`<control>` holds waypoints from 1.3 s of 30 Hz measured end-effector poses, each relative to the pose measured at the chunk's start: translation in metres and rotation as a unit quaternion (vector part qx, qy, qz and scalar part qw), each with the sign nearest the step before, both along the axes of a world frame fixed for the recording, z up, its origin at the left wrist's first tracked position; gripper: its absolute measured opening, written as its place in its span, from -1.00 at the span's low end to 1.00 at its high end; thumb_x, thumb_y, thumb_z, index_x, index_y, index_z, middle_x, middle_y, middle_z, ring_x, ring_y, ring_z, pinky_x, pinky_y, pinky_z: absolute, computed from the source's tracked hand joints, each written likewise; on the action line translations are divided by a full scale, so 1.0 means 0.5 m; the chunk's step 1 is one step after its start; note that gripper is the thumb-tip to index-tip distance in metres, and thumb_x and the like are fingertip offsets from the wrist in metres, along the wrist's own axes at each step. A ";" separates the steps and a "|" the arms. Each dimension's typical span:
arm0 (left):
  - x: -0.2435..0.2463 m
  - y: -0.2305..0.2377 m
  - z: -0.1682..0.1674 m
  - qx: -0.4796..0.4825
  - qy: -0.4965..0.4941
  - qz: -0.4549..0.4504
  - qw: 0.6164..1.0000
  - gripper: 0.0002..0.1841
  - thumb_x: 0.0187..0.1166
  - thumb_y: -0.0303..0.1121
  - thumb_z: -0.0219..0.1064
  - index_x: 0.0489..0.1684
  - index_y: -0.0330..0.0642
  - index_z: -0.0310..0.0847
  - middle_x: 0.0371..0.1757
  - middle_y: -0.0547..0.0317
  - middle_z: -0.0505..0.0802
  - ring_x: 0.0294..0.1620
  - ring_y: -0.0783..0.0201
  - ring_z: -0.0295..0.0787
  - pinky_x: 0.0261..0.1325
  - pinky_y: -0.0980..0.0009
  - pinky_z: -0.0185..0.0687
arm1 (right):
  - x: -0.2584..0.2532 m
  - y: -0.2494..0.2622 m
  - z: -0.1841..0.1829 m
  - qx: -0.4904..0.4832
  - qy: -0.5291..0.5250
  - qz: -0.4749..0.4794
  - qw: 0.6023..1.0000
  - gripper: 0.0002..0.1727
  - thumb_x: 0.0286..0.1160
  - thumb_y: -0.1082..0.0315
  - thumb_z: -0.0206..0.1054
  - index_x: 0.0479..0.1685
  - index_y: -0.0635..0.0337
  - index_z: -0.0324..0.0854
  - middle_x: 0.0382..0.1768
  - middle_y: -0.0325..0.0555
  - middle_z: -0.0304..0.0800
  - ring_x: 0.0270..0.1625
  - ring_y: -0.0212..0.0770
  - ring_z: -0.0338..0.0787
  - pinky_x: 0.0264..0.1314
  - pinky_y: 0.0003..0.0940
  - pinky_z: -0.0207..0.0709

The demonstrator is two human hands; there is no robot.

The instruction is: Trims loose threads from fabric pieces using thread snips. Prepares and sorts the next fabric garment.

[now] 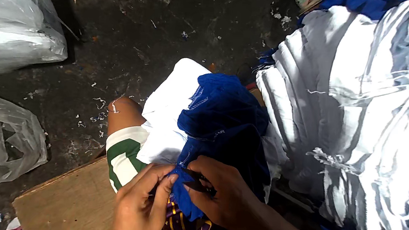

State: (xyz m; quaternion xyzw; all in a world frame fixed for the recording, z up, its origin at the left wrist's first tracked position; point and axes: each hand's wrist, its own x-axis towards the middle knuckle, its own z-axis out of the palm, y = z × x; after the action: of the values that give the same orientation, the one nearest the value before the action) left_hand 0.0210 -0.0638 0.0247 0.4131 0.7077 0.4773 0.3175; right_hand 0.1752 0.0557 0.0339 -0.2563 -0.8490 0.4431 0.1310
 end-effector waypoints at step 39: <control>0.055 0.029 -0.029 0.057 0.109 0.037 0.992 -0.73 0.65 -0.23 0.35 -0.30 -0.23 0.85 -0.24 0.19 0.90 -0.18 0.64 0.79 -0.07 0.79 0.67 | -0.042 0.101 0.049 -0.526 -0.152 -0.085 0.832 -0.86 0.78 0.39 0.13 -0.01 0.09 0.62 -0.62 -0.35 0.39 -0.75 -0.58 0.27 -0.70 -0.72 0.20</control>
State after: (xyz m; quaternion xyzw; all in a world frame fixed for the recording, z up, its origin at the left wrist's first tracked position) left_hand 0.0482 -0.0491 0.0104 0.4536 0.7248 0.4800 0.1963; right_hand 0.1543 0.1063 0.0585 -0.4215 -0.4719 0.7654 -0.1175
